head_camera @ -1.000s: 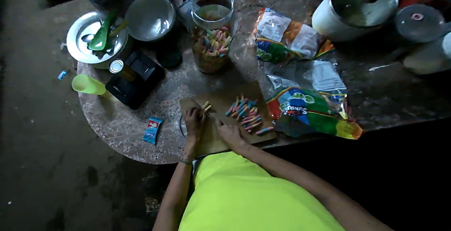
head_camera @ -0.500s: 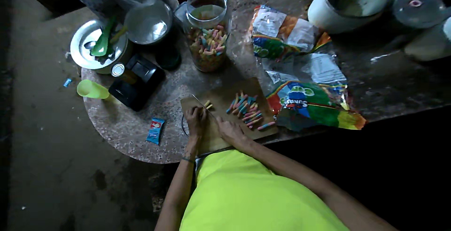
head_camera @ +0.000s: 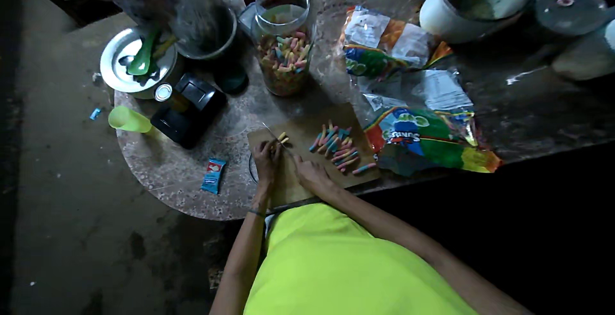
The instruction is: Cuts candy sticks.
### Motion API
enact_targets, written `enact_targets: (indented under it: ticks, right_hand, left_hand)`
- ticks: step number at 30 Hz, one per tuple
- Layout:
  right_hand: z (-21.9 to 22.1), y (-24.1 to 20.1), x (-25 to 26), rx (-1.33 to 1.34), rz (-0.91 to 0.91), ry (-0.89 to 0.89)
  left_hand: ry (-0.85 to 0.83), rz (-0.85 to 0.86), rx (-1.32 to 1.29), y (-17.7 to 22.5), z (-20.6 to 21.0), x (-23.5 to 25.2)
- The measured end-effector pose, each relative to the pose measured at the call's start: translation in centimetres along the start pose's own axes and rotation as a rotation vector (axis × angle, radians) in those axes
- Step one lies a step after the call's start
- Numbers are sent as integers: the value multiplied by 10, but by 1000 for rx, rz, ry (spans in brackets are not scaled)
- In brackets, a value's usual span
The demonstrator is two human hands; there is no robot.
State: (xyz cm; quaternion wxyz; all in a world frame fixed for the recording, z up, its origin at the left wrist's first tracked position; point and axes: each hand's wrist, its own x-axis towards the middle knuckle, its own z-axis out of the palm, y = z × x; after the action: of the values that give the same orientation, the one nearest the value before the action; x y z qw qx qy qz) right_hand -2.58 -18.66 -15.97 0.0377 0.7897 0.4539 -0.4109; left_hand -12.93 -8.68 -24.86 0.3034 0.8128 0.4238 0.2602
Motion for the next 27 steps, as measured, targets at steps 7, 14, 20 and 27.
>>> enact_targets:
  ticks: [7,14,20,27]
  right_hand:
    - [-1,22,12,265,-131,11]
    - [7,-3,6,-32,43,30]
    - [-8,-24,7,-100,80,-52]
    - [-8,40,21,527,-222,11]
  left_hand:
    - [43,22,-6,-10,11,0]
    - [114,40,-3,-4,11,-3]
    - [116,-5,6,-3,9,-4]
    - [35,-377,-327,7,-20,4]
